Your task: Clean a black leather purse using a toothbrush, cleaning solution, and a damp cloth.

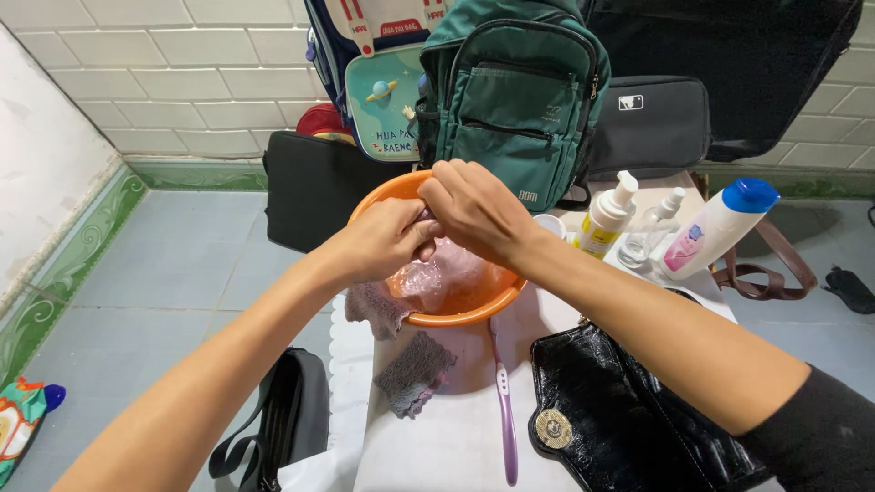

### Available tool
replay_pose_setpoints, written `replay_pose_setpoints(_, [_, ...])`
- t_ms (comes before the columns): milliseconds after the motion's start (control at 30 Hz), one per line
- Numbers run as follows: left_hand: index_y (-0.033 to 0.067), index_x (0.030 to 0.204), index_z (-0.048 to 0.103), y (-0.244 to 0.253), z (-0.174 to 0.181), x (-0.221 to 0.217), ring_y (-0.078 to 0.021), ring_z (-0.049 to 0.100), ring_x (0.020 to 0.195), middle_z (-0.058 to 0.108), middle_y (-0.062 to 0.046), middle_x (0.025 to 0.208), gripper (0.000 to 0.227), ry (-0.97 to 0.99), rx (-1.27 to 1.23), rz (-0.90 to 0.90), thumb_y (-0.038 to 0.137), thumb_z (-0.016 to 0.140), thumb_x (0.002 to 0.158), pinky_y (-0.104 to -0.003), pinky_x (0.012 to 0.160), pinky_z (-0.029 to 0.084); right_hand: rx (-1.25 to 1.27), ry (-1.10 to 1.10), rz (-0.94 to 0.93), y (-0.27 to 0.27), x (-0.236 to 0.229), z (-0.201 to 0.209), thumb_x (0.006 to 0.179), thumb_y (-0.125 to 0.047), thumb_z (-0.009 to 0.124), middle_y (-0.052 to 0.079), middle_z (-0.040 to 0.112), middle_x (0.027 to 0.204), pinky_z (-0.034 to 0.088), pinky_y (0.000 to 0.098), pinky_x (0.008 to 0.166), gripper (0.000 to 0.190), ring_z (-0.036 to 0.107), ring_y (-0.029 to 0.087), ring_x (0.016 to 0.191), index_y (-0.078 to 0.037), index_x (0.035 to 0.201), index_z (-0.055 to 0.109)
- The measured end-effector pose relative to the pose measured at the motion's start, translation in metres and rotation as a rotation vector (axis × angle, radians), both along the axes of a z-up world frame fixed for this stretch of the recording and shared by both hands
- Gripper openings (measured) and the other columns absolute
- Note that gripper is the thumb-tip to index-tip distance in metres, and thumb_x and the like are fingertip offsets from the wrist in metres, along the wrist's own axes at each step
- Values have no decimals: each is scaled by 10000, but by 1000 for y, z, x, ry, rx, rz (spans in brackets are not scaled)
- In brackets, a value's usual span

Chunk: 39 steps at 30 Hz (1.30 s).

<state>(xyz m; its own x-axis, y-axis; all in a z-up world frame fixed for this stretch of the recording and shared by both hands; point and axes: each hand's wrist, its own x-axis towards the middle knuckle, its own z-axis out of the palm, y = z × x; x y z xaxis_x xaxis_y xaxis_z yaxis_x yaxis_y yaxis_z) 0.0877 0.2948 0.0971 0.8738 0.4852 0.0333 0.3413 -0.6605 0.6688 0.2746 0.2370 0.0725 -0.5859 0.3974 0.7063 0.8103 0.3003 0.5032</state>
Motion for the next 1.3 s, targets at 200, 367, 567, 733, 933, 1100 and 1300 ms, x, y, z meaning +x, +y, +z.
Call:
replay_pose_setpoints(200, [105,1110,579,23,-48,7,-334,743,891,741,-93,970,194,114,750,100,47,572,925,-479,745,609,-826,448,-405,27,-7,-13,806,-127,603,104,724,725,590,463,683,219,713,410,705,-244,712,763])
replay_pose_setpoints(367, [156,844,613,53,-53,16,-238,630,689,640,-39,706,84,-198,1526,-63,110,639,777,-352,675,478,-1196,919,-429,27,-12,-14,705,-128,645,118,590,521,455,426,398,110,621,291,467,-88,606,670])
replay_pose_setpoints(567, [75,872,621,45,-10,3,-274,558,761,563,-101,741,39,-418,1676,-235,49,593,869,-349,709,469,-1515,1509,-66,-14,-29,39,715,46,679,8,355,529,307,258,375,189,385,113,427,-18,602,542])
replay_pose_setpoints(733, [144,1092,667,28,18,-32,-199,616,972,715,-19,1017,182,-291,1560,22,163,717,918,-329,858,486,-1328,1450,-102,-58,-49,106,893,-341,633,150,682,1111,596,272,730,629,660,105,754,28,1399,572])
replay_pose_setpoints(933, [197,958,640,14,-10,-22,-403,736,770,718,-117,807,65,-58,552,404,239,595,941,-518,656,588,-463,1131,-134,-22,-41,30,962,-225,460,96,756,962,565,457,863,306,727,324,959,-188,1065,746])
replay_pose_setpoints(1100, [180,996,655,-57,64,-74,-475,705,884,721,-183,863,180,-173,406,529,331,559,983,-575,752,551,-384,1242,71,-101,-72,135,886,-124,580,203,747,1112,570,416,938,451,749,298,1016,8,1317,592])
replay_pose_setpoints(1300, [175,1089,729,-178,62,-92,-416,729,789,734,-167,774,226,-561,169,599,271,657,898,-446,677,563,-676,1369,36,-115,-88,47,929,-240,637,124,763,1109,574,448,902,290,710,297,1076,-112,1162,752])
